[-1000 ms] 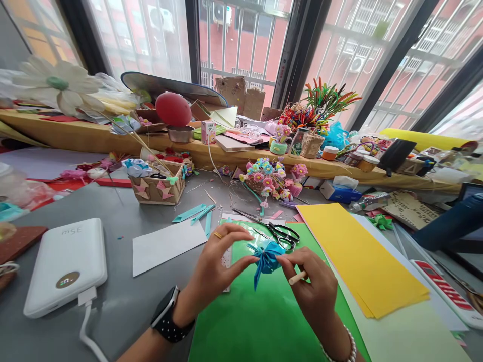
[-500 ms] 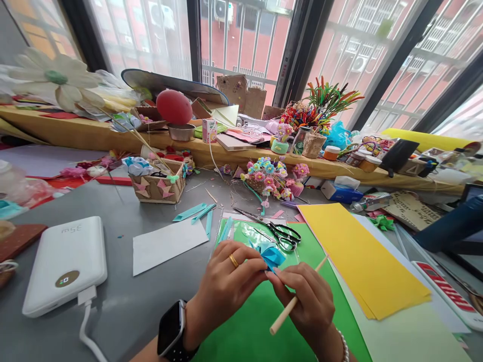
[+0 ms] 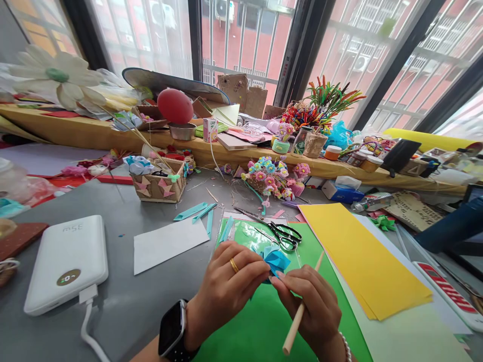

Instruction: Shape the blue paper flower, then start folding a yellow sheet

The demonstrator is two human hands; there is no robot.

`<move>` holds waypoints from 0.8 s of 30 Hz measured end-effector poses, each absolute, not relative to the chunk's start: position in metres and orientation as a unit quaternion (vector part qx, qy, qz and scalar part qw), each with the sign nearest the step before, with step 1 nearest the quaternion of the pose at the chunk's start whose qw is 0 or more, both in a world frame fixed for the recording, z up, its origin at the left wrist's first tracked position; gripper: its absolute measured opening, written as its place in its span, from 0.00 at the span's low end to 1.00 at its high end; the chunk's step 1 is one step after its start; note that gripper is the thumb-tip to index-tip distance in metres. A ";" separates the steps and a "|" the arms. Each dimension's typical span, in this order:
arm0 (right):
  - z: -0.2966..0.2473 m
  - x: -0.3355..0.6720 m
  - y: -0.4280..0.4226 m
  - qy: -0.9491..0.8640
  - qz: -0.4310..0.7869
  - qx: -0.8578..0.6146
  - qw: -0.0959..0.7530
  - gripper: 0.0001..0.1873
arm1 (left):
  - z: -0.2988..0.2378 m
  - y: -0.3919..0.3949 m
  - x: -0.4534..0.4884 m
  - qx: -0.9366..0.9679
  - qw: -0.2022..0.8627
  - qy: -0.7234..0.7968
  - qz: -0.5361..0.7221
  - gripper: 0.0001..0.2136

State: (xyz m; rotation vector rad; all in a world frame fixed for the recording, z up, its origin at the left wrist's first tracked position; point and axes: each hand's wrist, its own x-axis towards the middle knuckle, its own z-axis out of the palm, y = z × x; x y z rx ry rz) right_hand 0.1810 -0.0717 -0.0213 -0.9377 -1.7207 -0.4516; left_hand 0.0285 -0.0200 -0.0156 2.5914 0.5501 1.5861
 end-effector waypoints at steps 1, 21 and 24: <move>-0.021 0.181 -0.072 -0.722 -0.188 -0.393 0.538 0.04 | -0.016 -0.020 0.029 0.841 0.027 0.179 0.509 0.04; -0.013 0.206 -0.057 -0.812 0.042 -0.387 0.435 0.11 | -0.019 -0.006 0.022 0.882 0.195 0.204 0.378 0.07; -0.013 0.208 -0.057 -0.810 0.078 -0.381 0.439 0.09 | -0.020 -0.003 0.021 0.871 0.271 0.208 0.353 0.06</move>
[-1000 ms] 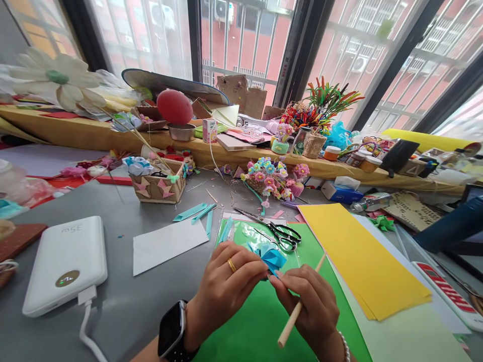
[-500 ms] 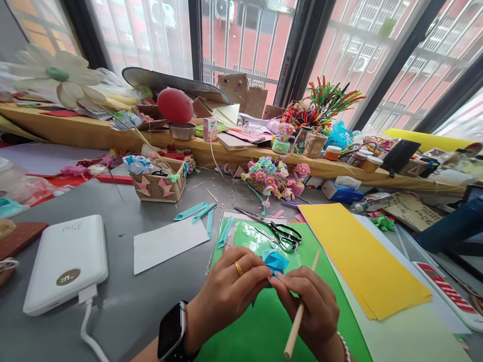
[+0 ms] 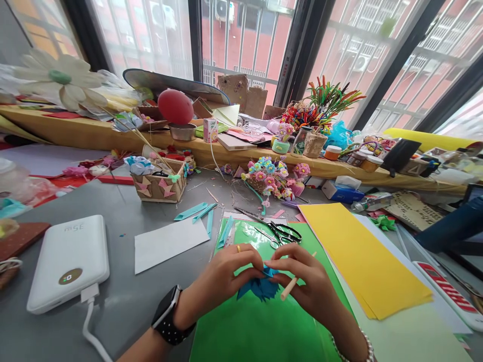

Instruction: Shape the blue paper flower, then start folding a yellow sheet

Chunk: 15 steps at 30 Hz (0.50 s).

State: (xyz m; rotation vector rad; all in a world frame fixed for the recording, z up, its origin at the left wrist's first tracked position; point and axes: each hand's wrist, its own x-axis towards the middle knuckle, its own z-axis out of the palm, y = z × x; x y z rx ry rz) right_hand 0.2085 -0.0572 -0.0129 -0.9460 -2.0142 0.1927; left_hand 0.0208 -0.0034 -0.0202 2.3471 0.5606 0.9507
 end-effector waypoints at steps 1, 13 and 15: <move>-0.013 0.208 -0.057 -0.807 0.086 -0.382 0.442 0.08 | -0.020 -0.003 0.021 0.867 0.292 0.206 0.348 0.05; -0.010 0.200 -0.064 -0.744 0.253 -0.463 0.410 0.04 | -0.004 -0.008 0.016 0.812 0.432 0.203 0.336 0.02; -0.010 0.201 -0.065 -0.741 0.256 -0.466 0.410 0.05 | -0.004 -0.008 0.017 0.805 0.449 0.205 0.330 0.02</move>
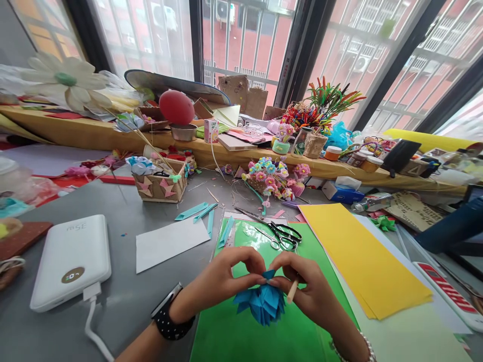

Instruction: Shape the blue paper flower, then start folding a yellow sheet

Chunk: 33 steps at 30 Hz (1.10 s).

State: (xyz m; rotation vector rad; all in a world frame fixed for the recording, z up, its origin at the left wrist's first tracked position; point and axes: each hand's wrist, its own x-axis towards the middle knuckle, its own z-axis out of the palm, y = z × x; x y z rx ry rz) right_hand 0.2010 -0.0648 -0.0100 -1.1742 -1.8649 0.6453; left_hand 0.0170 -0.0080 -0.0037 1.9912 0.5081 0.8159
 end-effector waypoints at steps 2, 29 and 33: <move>-0.009 0.202 -0.065 -0.743 0.266 -0.453 0.414 0.05 | -0.003 -0.008 0.017 0.799 0.466 0.205 0.320 0.03; -0.016 0.197 -0.059 -0.779 0.090 -0.412 0.464 0.05 | -0.012 -0.008 0.020 0.796 0.423 0.242 0.359 0.06; -0.015 0.199 -0.059 -0.774 0.107 -0.414 0.466 0.04 | -0.013 -0.007 0.020 0.802 0.406 0.232 0.371 0.07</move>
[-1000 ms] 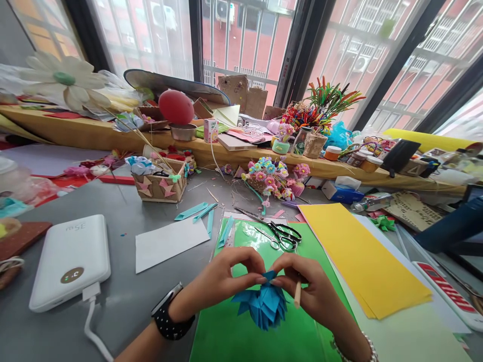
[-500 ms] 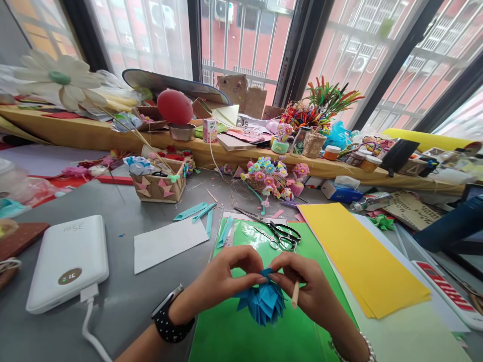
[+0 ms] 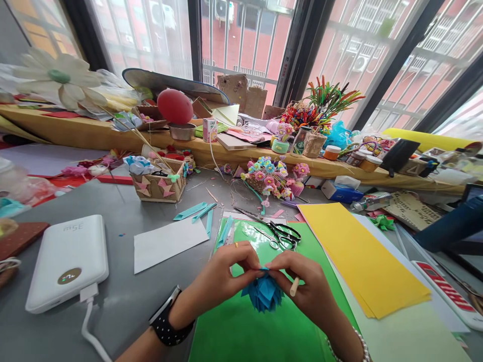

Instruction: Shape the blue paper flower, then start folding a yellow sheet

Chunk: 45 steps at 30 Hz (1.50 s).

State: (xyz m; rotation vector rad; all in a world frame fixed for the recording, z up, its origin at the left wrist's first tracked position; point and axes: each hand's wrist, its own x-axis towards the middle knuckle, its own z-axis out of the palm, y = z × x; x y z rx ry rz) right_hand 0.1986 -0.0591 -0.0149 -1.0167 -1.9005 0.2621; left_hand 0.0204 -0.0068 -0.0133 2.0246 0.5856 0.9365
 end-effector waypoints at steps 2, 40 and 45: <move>-0.013 0.200 -0.060 -0.772 0.138 -0.421 0.456 0.05 | -0.014 -0.006 0.021 0.803 0.400 0.228 0.377 0.07; -0.012 0.205 -0.057 -0.775 0.139 -0.441 0.431 0.08 | -0.020 -0.003 0.019 0.858 0.283 0.205 0.378 0.05; -0.010 0.202 -0.058 -0.774 0.116 -0.438 0.442 0.08 | -0.019 -0.002 0.017 0.860 0.296 0.196 0.366 0.05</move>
